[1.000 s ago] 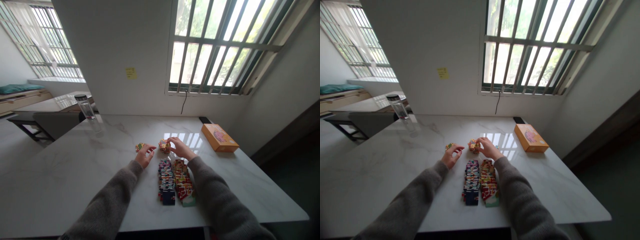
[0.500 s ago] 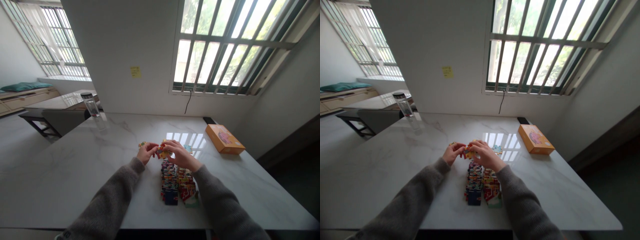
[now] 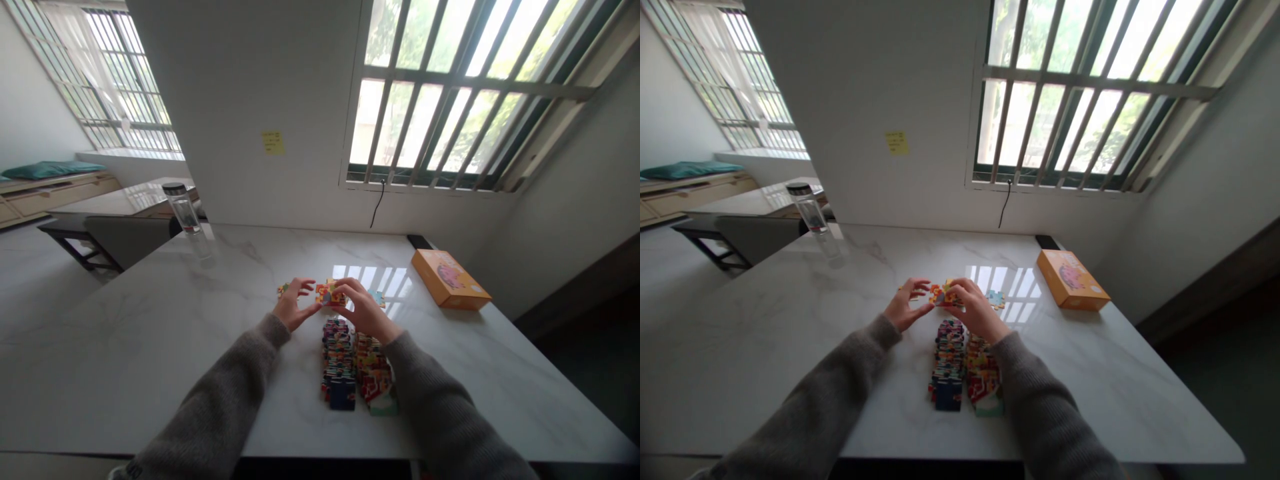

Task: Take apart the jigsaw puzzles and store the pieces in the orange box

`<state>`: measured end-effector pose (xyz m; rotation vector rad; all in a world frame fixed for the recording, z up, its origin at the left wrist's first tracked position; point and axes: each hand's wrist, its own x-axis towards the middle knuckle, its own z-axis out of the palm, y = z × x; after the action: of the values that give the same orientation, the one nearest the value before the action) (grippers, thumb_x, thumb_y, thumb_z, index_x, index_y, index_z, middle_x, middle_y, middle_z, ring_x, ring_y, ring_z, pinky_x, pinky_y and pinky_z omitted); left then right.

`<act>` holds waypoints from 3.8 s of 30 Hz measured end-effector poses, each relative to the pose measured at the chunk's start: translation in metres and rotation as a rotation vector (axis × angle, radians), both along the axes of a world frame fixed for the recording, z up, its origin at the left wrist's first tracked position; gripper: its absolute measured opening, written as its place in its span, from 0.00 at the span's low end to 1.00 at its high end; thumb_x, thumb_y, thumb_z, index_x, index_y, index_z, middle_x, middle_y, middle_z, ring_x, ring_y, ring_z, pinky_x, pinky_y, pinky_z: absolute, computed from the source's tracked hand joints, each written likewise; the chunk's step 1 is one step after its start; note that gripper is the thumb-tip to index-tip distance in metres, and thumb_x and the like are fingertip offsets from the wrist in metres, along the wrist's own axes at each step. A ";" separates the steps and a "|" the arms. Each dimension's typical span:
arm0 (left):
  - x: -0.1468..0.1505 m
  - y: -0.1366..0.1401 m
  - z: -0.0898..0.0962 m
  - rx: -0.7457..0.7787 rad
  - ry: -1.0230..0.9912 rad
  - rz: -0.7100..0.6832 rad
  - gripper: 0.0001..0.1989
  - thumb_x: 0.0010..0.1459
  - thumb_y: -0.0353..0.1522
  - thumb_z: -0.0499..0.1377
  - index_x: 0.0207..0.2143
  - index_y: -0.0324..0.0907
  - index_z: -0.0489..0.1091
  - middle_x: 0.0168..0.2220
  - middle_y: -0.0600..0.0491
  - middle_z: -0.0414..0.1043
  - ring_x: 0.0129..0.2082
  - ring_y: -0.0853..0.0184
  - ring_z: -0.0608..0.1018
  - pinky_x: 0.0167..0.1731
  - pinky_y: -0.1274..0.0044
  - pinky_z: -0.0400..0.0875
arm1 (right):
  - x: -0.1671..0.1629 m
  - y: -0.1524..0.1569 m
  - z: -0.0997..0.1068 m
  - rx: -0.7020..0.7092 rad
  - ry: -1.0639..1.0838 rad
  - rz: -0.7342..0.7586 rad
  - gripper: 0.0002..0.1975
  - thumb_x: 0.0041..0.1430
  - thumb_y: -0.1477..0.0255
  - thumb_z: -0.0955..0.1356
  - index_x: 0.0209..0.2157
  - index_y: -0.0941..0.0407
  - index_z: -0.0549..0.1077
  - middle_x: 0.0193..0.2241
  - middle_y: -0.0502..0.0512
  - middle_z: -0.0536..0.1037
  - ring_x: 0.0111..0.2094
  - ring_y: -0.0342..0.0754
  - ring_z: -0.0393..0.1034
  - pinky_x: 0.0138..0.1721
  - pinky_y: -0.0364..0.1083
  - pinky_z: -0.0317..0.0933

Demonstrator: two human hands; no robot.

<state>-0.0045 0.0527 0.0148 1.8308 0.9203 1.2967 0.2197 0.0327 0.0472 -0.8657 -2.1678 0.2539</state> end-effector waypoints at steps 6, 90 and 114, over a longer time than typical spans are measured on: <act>-0.016 0.003 0.010 0.329 0.361 -0.061 0.12 0.56 0.35 0.64 0.44 0.46 0.73 0.51 0.46 0.73 0.52 0.58 0.73 0.55 0.62 0.66 | -0.002 -0.002 -0.002 -0.018 -0.037 0.039 0.12 0.60 0.71 0.70 0.45 0.50 0.71 0.51 0.58 0.72 0.54 0.54 0.66 0.54 0.57 0.64; 0.037 0.044 -0.015 0.347 0.519 0.091 0.12 0.56 0.32 0.60 0.44 0.44 0.70 0.50 0.49 0.73 0.51 0.57 0.71 0.54 0.62 0.65 | 0.118 0.028 -0.055 -0.359 -0.279 -0.521 0.11 0.58 0.68 0.67 0.42 0.53 0.74 0.47 0.58 0.70 0.51 0.54 0.64 0.54 0.52 0.55; 0.042 0.043 -0.015 0.234 0.487 0.008 0.05 0.54 0.28 0.59 0.35 0.44 0.69 0.53 0.49 0.73 0.58 0.54 0.67 0.57 0.57 0.59 | 0.122 0.025 -0.048 -0.380 -0.194 -0.406 0.18 0.60 0.65 0.65 0.50 0.55 0.73 0.47 0.60 0.72 0.50 0.54 0.67 0.54 0.53 0.58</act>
<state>0.0371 0.0962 0.0000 2.3909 1.0571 1.0098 0.3414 0.0578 -0.0013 -1.5772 -2.0887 0.3958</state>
